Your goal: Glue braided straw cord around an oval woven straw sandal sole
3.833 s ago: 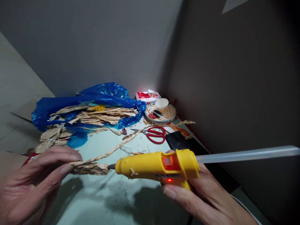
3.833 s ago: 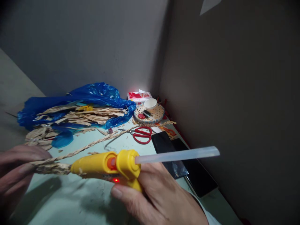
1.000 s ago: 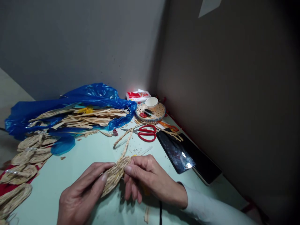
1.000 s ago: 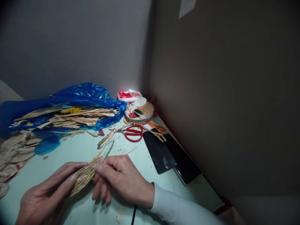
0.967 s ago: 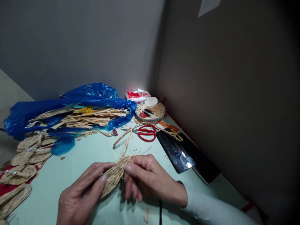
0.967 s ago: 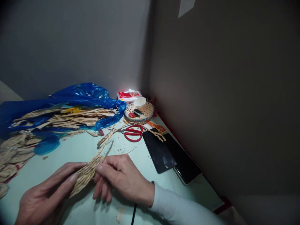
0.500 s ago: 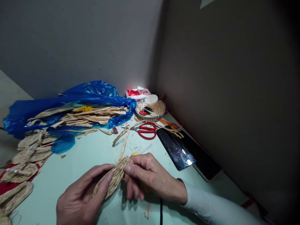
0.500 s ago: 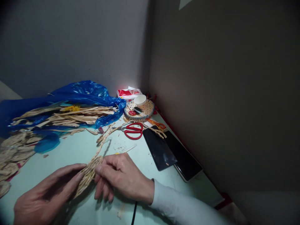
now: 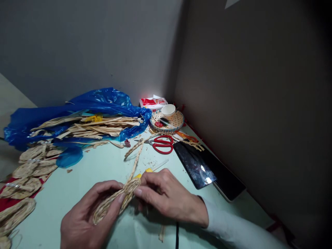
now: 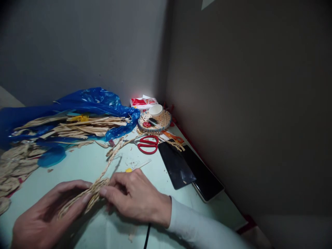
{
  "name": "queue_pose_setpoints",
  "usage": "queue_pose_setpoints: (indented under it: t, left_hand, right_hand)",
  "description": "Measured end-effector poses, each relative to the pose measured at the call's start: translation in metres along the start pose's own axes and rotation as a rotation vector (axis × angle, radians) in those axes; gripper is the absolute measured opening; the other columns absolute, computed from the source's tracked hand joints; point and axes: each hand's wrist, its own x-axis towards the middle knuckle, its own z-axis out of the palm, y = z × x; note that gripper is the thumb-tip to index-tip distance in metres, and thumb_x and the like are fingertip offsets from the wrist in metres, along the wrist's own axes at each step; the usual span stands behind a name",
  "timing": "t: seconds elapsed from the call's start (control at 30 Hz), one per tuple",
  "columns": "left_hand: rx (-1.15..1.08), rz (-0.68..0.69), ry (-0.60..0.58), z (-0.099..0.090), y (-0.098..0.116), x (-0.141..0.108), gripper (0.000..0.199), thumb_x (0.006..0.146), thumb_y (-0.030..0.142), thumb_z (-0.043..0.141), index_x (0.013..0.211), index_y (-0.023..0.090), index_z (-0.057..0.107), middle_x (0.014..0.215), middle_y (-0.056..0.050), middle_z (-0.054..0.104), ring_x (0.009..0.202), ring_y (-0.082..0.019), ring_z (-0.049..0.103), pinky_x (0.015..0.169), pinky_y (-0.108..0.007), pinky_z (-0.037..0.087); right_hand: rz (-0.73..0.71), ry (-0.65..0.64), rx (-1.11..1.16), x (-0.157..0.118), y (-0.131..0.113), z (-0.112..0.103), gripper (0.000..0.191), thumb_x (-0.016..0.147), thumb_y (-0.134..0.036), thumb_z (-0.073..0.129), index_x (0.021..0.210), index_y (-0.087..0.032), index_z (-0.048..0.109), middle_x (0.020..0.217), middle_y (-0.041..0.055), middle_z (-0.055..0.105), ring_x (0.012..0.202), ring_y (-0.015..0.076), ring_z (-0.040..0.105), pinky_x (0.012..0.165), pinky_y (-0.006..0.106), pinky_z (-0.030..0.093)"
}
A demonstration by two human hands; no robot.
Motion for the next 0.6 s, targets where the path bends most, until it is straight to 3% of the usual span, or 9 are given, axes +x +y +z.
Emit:
queue_pose_setpoints:
  t: [0.07,0.13,0.2,0.27,0.4,0.5,0.6]
  left_hand:
    - [0.062,0.019,-0.011,-0.003,0.002,-0.001,0.021,0.072,0.048,0.076,0.083,0.031,0.073,0.083,0.006,0.076,0.080,-0.014,0.070,0.075,-0.013,0.054]
    - [0.131,0.079,-0.038,-0.005,0.004,-0.001,0.016,0.074,0.047,0.074,0.081,0.031,0.073,0.082,0.006,0.075,0.079,-0.016,0.069,0.075,-0.017,0.055]
    - [0.173,0.143,-0.069,-0.007,0.006,0.000,0.014,0.075,0.047,0.072,0.079,0.033,0.072,0.079,0.007,0.074,0.076,-0.016,0.068,0.076,-0.019,0.054]
    - [0.193,0.195,-0.086,-0.008,0.008,0.002,0.012,0.075,0.046,0.071,0.078,0.035,0.072,0.077,0.008,0.074,0.074,-0.015,0.068,0.077,-0.019,0.053]
    - [0.193,0.248,-0.123,-0.008,0.009,0.004,0.008,0.075,0.043,0.070,0.076,0.035,0.072,0.074,0.008,0.074,0.070,-0.015,0.068,0.072,-0.021,0.053]
    - [0.172,0.246,-0.133,-0.007,0.010,0.004,0.003,0.073,0.038,0.071,0.075,0.036,0.073,0.072,0.010,0.073,0.068,-0.013,0.067,0.072,-0.019,0.049]
    - [0.152,0.225,-0.131,-0.008,0.011,0.004,0.004,0.072,0.035,0.071,0.075,0.037,0.073,0.073,0.013,0.073,0.068,-0.010,0.066,0.073,-0.016,0.046]
  right_hand:
    - [-0.085,0.146,-0.156,0.000,-0.005,-0.011,0.029,0.099,-0.029,0.053,0.076,-0.016,0.064,0.065,0.0016,0.065,0.058,0.0133,0.056,0.061,0.027,0.043]
    - [-0.198,0.271,-0.271,0.001,-0.008,-0.021,0.018,0.097,-0.023,0.053,0.090,-0.014,0.067,0.083,0.0071,0.070,0.077,0.0187,0.059,0.078,0.034,0.045]
    - [-0.343,0.270,-0.377,0.003,-0.008,-0.027,0.017,0.096,-0.019,0.056,0.107,-0.013,0.067,0.110,0.0128,0.071,0.102,0.0229,0.058,0.096,0.040,0.041]
    - [-0.473,0.173,-0.531,0.005,-0.006,-0.030,0.022,0.099,-0.018,0.055,0.119,-0.014,0.065,0.128,0.0136,0.067,0.118,0.0237,0.052,0.107,0.042,0.035]
    - [-0.522,0.033,-0.816,0.006,-0.001,-0.032,0.022,0.104,-0.020,0.050,0.113,-0.016,0.069,0.111,0.0096,0.070,0.107,0.0244,0.054,0.105,0.049,0.035]
    - [-0.540,0.008,-0.851,0.006,-0.001,-0.036,0.023,0.103,-0.021,0.051,0.103,-0.015,0.073,0.099,0.0090,0.067,0.096,0.0234,0.053,0.100,0.049,0.038]
    - [-0.553,-0.036,-0.834,0.006,-0.003,-0.039,0.025,0.103,-0.024,0.051,0.104,-0.013,0.073,0.098,0.0104,0.067,0.098,0.0248,0.052,0.100,0.048,0.039]
